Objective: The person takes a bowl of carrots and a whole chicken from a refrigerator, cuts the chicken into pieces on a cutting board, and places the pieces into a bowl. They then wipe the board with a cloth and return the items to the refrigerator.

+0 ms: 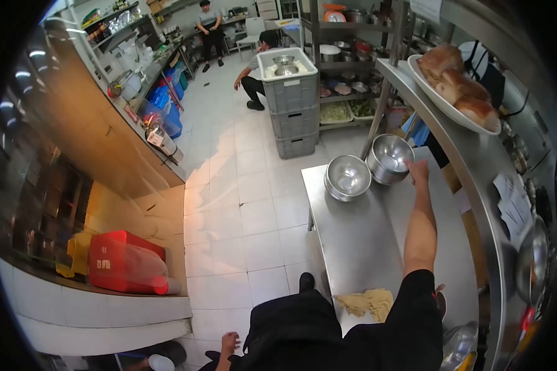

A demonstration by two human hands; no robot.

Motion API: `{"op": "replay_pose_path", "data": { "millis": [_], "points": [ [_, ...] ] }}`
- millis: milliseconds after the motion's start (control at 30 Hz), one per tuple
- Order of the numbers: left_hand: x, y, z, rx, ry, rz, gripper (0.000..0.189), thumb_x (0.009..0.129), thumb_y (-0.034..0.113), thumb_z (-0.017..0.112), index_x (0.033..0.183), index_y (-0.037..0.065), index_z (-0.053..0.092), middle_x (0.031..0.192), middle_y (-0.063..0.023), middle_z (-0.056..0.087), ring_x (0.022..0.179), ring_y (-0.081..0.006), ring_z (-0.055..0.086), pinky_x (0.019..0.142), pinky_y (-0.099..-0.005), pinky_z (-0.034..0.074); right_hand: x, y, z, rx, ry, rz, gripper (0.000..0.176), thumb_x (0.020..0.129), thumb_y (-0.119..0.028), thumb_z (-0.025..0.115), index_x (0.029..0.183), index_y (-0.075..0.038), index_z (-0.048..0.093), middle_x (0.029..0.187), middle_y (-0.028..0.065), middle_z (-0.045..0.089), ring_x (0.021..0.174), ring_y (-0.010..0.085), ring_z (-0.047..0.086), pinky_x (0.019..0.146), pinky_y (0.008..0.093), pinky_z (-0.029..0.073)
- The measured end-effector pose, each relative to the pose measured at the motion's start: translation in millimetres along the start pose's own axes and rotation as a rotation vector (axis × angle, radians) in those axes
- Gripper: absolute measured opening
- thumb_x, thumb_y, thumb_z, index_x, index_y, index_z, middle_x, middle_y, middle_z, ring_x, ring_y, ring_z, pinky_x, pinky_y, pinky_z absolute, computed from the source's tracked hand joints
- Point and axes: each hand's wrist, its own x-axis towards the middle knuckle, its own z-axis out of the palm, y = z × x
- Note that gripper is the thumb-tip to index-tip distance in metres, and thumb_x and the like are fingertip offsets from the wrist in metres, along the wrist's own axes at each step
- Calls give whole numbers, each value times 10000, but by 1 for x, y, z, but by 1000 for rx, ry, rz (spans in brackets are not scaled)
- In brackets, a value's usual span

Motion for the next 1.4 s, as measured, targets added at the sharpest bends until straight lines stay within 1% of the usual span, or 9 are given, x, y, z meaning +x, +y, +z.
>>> {"op": "replay_pose_path", "data": {
  "millis": [167, 533, 667, 800, 967, 1067, 1233, 1267, 1400],
  "points": [
    [-33, 10, -11, 89, -52, -106, 242, 869, 190, 560, 1081, 75, 575, 916, -87, 627, 715, -232, 619, 582, -374, 508, 39, -24, -9, -633, -11, -262, 324, 781, -182, 611, 1050, -4, 573, 1108, 225, 600, 1001, 409, 594, 827, 482, 496],
    [36, 230, -46, 201, -92, 318, 260, 858, 193, 563, 1096, 89, 568, 931, -46, 618, 731, -175, 600, 598, -343, 501, -49, -24, -33, -554, 563, -1099, 53, 787, -63, 565, 824, -92, 539, 1113, 101, 614, 715, 308, 648, 588, 404, 539],
    [99, 313, -24, 455, -261, 388, 284, 832, 170, 563, 1102, 85, 573, 918, -40, 617, 709, -162, 594, 572, -327, 495, -153, -29, -58, -286, 937, -853, 113, 715, -44, 601, 824, -62, 577, 1002, 118, 643, 744, 330, 628, 604, 388, 537],
    [157, 363, 20, 814, -435, 479, 291, 811, 147, 559, 1084, 53, 595, 827, -62, 633, 613, -155, 587, 479, -298, 469, -305, 4, -48, 509, 652, 35, 89, 772, -42, 571, 840, 17, 574, 729, 105, 627, 549, 214, 621, 485, 311, 513],
    [154, 380, 97, 1104, -674, 652, 265, 797, 122, 574, 1049, 50, 616, 796, -65, 627, 572, -148, 572, 434, -279, 435, -542, 75, 4, 1226, 442, 650, 145, 799, -21, 548, 943, -12, 560, 775, 64, 577, 547, 160, 566, 438, 355, 505],
    [146, 364, 145, 1258, -811, 645, 243, 834, 163, 554, 1067, 102, 588, 843, -39, 611, 627, -158, 579, 484, -287, 465, -672, 128, 21, 1141, 324, 868, 207, 808, -74, 567, 1007, -19, 590, 865, 98, 616, 703, 210, 617, 557, 395, 528],
    [103, 301, 211, 1476, -1046, 608, 218, 808, 164, 599, 1022, 125, 616, 794, -31, 614, 611, -150, 578, 454, -287, 433, -931, 289, 68, 452, 600, 1247, 245, 745, -119, 591, 957, -24, 672, 756, 111, 655, 611, 219, 625, 525, 363, 529],
    [85, 284, 222, 1554, -1052, 663, 217, 809, 173, 601, 1020, 125, 616, 795, -30, 615, 624, -154, 586, 467, -297, 446, -992, 295, 92, 212, 753, 938, 233, 728, -124, 613, 929, -16, 664, 734, 108, 642, 614, 230, 629, 535, 356, 531],
    [22, 206, 249, 1829, -1082, 831, 218, 810, 175, 604, 1016, 105, 618, 804, -31, 625, 663, -158, 617, 497, -315, 483, -1099, 277, 95, 815, 1427, 1591, 175, 741, -59, 548, 894, -19, 624, 682, 122, 607, 588, 261, 632, 442, 377, 506]
  ]
}}
